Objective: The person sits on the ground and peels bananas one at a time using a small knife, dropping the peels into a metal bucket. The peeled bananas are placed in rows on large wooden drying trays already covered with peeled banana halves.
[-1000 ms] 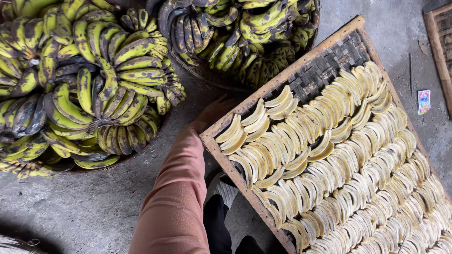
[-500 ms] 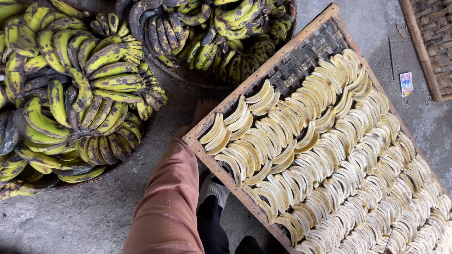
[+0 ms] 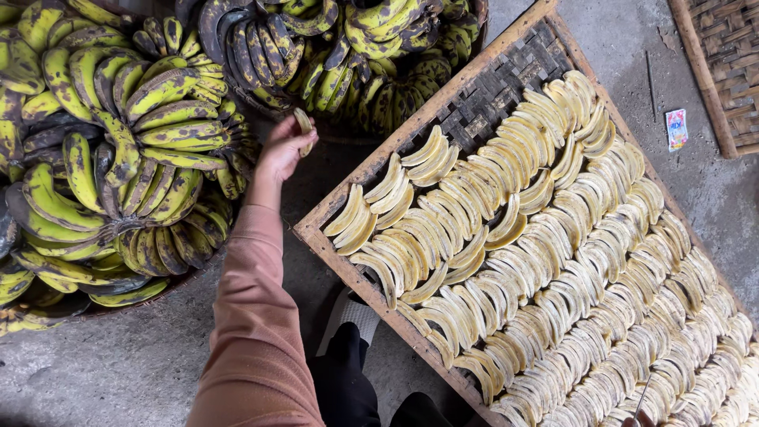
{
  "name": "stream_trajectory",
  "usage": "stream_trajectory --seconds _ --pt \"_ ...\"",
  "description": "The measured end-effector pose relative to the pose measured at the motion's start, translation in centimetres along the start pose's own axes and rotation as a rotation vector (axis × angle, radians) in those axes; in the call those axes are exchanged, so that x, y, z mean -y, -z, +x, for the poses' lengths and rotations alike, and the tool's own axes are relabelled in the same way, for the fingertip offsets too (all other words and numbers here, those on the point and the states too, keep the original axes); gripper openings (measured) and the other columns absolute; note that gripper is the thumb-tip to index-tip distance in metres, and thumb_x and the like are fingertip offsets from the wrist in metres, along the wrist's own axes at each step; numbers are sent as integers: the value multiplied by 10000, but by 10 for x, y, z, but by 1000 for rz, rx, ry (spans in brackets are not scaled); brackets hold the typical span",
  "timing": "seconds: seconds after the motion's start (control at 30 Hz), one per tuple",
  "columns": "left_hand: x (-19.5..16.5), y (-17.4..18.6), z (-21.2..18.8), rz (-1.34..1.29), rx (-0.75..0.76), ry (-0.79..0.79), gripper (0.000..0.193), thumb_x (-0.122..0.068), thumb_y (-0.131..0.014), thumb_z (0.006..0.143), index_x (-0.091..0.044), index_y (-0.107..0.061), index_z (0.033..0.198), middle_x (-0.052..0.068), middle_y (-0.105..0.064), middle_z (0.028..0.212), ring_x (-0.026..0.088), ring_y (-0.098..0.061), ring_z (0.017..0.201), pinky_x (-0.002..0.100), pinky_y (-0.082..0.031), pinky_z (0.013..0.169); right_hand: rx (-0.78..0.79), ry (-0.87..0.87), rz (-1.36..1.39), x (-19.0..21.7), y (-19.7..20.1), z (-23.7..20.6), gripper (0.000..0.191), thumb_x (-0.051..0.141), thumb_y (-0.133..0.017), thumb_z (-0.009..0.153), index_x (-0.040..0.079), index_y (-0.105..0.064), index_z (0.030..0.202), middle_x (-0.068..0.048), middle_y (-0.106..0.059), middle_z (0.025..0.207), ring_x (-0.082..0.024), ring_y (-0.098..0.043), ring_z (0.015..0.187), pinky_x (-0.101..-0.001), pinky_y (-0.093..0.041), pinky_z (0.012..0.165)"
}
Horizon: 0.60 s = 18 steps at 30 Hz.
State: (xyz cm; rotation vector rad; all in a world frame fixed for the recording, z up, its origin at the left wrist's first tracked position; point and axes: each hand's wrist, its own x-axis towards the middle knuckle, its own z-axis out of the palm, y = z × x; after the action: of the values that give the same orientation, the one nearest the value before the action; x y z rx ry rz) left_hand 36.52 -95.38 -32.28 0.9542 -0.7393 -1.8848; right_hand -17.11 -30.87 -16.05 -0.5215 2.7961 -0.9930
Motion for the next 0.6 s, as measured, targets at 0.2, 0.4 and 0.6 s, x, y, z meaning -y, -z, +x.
stream_trajectory --seconds 0.2,0.4,0.6 --pt "-56 -82 8 600 -19 -139 205 -176 -557 1046 -96 -706 1162 -5 -699 936 96 -660 780 278 -595 695 -6 28 -3 -10 10 -7 468 288 -598 1130 -21 -450 1449 -117 -586 693 -169 -528 556 -339 -472 571" --pt "-17 -192 18 1186 143 -322 197 -248 -655 962 -52 -671 944 67 -708 793 201 -649 688 372 -520 603 -9 48 -22 -5 24 -5 477 293 -588 1132 -36 -440 1444 -104 -578 667 -150 -524 536 -321 -475 558" --pt "19 -205 39 1264 117 -415 62 -144 -697 972 -99 -732 999 88 -746 914 216 -718 807 410 -580 746 27 60 1 -16 46 -12 553 282 -588 1094 -52 -421 1500 -124 -580 594 -153 -506 476 -312 -449 511"
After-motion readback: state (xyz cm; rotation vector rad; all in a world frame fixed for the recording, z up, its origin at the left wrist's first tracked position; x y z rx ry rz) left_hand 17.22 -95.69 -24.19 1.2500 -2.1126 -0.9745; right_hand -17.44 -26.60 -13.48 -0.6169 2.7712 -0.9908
